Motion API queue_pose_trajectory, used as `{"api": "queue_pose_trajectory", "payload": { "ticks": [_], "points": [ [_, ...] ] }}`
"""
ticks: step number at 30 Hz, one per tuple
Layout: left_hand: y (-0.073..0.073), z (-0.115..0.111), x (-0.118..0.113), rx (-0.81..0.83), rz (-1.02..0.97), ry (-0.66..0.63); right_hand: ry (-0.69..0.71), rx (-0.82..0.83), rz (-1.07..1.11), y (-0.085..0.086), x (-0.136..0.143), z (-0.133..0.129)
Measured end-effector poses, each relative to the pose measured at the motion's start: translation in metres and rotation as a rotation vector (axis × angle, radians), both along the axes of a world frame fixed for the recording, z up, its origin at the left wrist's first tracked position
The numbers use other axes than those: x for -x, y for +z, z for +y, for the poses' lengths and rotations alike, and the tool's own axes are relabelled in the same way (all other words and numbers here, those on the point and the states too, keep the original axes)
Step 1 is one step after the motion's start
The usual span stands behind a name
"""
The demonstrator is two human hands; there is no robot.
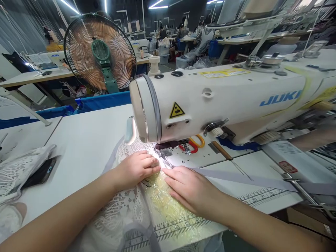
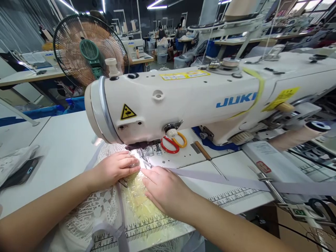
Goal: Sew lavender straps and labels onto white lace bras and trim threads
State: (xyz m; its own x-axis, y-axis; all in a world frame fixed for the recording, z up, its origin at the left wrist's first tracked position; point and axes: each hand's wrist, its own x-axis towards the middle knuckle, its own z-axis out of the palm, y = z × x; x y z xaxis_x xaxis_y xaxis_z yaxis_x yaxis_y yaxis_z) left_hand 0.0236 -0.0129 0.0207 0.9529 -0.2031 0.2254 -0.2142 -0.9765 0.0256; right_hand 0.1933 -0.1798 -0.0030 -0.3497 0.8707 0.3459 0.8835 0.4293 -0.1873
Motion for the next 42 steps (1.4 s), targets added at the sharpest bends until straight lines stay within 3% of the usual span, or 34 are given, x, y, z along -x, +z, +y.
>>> {"api": "queue_pose_trajectory", "payload": {
  "ticks": [10, 23, 28, 31, 37, 42],
  "points": [
    [-0.003, 0.013, -0.002, -0.064, 0.003, 0.038, 0.016, -0.022, 0.201, 0.004, -0.013, -0.001],
    [0.000, 0.017, -0.005, -0.072, -0.067, 0.032, 0.019, -0.011, 0.251, 0.002, -0.010, -0.001],
    [-0.001, 0.017, -0.003, -0.054, -0.002, 0.096, 0.013, -0.030, 0.241, 0.005, -0.009, 0.000],
    [0.000, 0.016, -0.004, 0.032, 0.098, 0.185, 0.010, -0.024, 0.237, 0.005, -0.009, 0.000],
    [0.013, 0.014, -0.010, 0.463, 0.320, 0.520, 0.026, -0.050, 0.279, 0.002, -0.008, 0.000],
    [0.018, 0.018, -0.010, 0.511, 0.346, 0.569, 0.027, -0.033, 0.288, 0.001, -0.010, 0.000]
  ]
}}
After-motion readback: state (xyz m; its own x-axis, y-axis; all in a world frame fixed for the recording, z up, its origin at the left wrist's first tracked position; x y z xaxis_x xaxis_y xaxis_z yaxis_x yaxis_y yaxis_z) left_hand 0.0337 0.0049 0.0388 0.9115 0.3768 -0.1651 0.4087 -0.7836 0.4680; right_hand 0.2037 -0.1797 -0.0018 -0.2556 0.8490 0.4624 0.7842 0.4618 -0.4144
